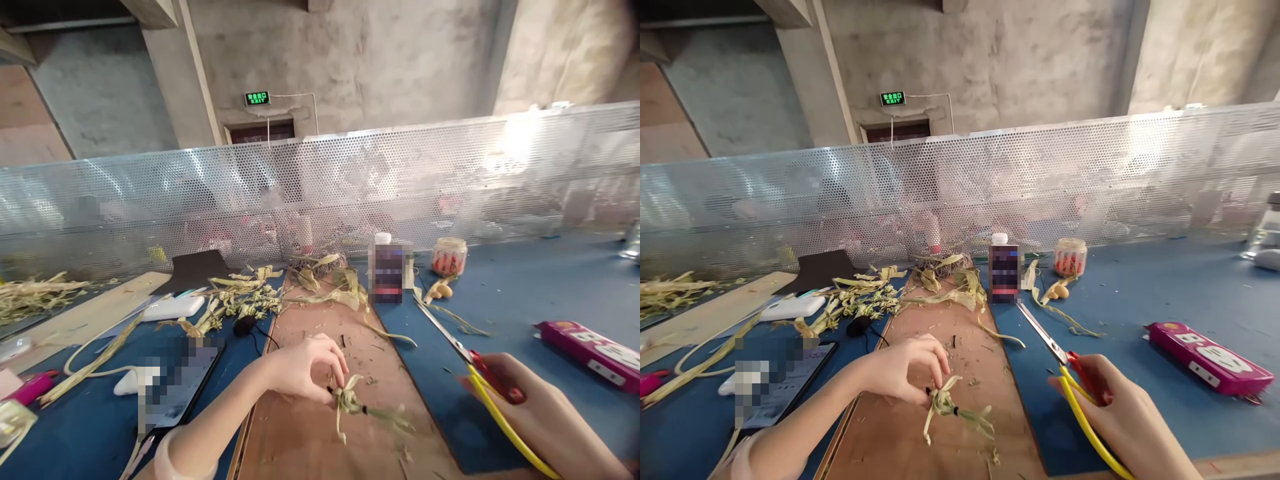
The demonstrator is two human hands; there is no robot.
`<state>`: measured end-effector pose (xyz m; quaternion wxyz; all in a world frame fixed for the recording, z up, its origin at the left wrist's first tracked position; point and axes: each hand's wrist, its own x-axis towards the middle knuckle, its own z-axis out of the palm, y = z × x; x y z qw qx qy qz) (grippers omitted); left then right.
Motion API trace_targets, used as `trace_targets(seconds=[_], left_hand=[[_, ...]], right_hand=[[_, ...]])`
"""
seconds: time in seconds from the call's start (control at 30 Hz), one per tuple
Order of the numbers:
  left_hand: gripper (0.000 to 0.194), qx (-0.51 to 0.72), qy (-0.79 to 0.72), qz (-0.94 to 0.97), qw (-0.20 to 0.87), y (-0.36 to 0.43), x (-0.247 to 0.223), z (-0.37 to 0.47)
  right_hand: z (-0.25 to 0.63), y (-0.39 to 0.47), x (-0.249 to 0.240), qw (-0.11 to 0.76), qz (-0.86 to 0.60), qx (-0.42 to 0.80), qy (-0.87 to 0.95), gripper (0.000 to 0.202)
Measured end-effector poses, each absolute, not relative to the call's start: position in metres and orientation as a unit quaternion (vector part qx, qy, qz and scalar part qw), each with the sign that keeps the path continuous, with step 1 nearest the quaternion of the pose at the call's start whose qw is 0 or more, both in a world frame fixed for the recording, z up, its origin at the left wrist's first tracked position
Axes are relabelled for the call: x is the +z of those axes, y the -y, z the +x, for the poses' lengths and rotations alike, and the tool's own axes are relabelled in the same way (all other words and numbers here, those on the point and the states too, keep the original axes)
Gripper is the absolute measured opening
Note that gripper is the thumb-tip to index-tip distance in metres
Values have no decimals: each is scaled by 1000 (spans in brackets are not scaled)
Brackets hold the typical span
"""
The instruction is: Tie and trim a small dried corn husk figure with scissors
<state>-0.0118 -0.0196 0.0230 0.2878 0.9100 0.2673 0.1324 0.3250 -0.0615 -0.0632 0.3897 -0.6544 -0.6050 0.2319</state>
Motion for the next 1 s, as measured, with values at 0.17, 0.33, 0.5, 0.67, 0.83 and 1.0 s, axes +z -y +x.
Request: trace_targets(seconds=[0.17, 0.33, 0.5, 0.67, 0.83, 1.0], left_hand=[[25, 216, -322, 855, 344, 19, 29, -13], [25, 238, -341, 839, 352, 21, 30, -12], [27, 248, -348, 838, 339, 19, 28, -15], [28, 229, -342, 846, 338, 19, 27, -16], [27, 256, -325, 832, 370, 19, 24, -15], [24, 313, -297, 789, 436, 15, 20, -16]], right_hand=[[273, 78, -22, 441, -524, 436, 584, 39], [238, 81, 5, 432, -455, 458, 630, 38], [231, 81, -2, 407, -436, 517, 614, 40], [234, 77, 1, 422, -445, 514, 599, 37], [218, 73, -3, 426, -420, 447, 664, 34], [197, 69, -25, 458, -442, 433, 638, 29]])
